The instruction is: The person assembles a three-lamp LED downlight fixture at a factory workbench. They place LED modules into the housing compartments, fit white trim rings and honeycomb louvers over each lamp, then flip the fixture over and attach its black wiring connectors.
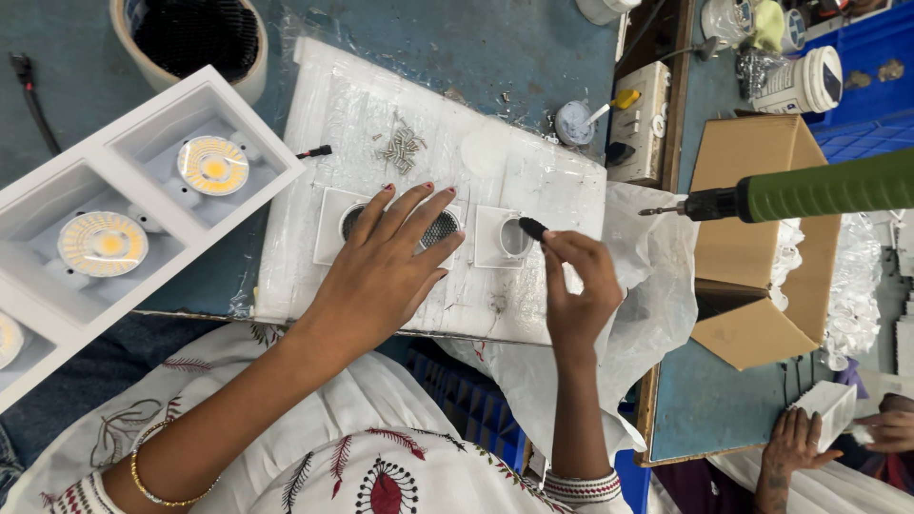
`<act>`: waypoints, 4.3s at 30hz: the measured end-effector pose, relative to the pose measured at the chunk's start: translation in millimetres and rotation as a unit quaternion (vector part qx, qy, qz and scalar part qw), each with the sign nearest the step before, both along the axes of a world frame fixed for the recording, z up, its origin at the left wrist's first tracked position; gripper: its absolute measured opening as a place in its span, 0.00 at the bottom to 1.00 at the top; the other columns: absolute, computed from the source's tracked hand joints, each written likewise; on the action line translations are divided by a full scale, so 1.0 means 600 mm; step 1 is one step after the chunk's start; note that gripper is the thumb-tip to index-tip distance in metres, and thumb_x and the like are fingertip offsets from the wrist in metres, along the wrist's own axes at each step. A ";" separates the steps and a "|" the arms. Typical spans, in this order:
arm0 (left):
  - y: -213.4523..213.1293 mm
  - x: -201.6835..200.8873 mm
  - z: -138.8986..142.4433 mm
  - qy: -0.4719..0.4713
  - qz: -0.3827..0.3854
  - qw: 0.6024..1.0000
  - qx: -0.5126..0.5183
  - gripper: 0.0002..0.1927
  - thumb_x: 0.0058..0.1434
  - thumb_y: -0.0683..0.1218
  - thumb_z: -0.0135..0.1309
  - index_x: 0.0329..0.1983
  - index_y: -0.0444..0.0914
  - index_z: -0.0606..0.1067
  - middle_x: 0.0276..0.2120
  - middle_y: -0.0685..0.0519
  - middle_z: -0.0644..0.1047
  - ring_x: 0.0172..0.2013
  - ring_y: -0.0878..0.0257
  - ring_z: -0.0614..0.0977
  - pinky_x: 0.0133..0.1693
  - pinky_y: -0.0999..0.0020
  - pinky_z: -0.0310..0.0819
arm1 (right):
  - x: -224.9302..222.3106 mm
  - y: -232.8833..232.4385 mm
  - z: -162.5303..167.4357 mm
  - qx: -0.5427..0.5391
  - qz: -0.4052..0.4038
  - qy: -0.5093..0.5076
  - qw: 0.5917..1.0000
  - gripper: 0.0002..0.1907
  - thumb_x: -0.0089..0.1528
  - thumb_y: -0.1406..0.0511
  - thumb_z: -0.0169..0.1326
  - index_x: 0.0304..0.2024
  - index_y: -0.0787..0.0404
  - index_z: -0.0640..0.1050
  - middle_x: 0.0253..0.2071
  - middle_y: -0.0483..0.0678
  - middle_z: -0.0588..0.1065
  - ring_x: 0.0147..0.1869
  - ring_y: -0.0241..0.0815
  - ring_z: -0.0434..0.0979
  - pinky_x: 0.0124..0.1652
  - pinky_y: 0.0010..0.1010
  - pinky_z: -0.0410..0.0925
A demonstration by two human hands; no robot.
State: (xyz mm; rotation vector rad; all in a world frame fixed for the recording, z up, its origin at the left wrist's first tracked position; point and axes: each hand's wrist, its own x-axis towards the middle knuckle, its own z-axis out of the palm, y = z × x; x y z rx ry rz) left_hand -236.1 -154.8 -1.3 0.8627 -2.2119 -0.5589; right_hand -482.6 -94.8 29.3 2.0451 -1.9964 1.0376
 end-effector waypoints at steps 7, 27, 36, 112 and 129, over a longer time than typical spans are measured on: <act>-0.001 -0.013 0.011 0.065 0.016 0.998 0.004 0.23 0.61 0.44 0.60 0.61 0.38 0.75 0.66 0.42 0.66 0.69 0.47 0.65 0.70 0.47 0.55 | -0.004 0.001 -0.042 -0.032 0.022 0.045 0.998 0.10 0.60 0.77 0.65 0.43 0.65 0.83 0.44 0.50 0.79 0.47 0.44 0.81 0.45 0.30 0.75; -0.003 0.073 0.025 0.045 0.108 0.991 0.071 0.24 0.60 0.43 0.61 0.61 0.39 0.75 0.65 0.44 0.68 0.67 0.46 0.68 0.66 0.48 0.61 | -0.012 -0.001 -0.072 -0.049 0.017 0.042 0.998 0.12 0.61 0.78 0.64 0.46 0.65 0.83 0.47 0.51 0.78 0.51 0.43 0.81 0.48 0.30 0.76; -0.006 0.075 0.020 0.039 0.087 0.990 0.104 0.27 0.59 0.46 0.61 0.63 0.40 0.73 0.65 0.45 0.68 0.66 0.46 0.69 0.65 0.50 0.62 | -0.019 0.000 -0.063 0.017 0.045 0.053 0.997 0.20 0.60 0.81 0.58 0.52 0.62 0.82 0.53 0.51 0.77 0.58 0.47 0.78 0.53 0.33 0.74; -0.061 0.062 -0.017 0.098 -0.002 0.975 0.202 0.38 0.55 0.45 0.64 0.69 0.41 0.65 0.62 0.45 0.72 0.63 0.44 0.71 0.65 0.54 0.61 | -0.021 -0.040 -0.034 0.252 0.122 -0.098 0.955 0.45 0.49 0.58 0.72 0.67 0.58 0.69 0.64 0.48 0.73 0.69 0.50 0.68 0.68 0.41 0.64; -0.063 0.063 -0.005 0.080 0.010 0.971 0.226 0.36 0.54 0.45 0.65 0.67 0.43 0.66 0.61 0.47 0.71 0.61 0.48 0.72 0.62 0.55 0.66 | -0.022 -0.046 -0.017 0.277 0.104 -0.104 0.949 0.41 0.49 0.62 0.72 0.63 0.57 0.72 0.63 0.48 0.72 0.69 0.50 0.68 0.65 0.39 0.64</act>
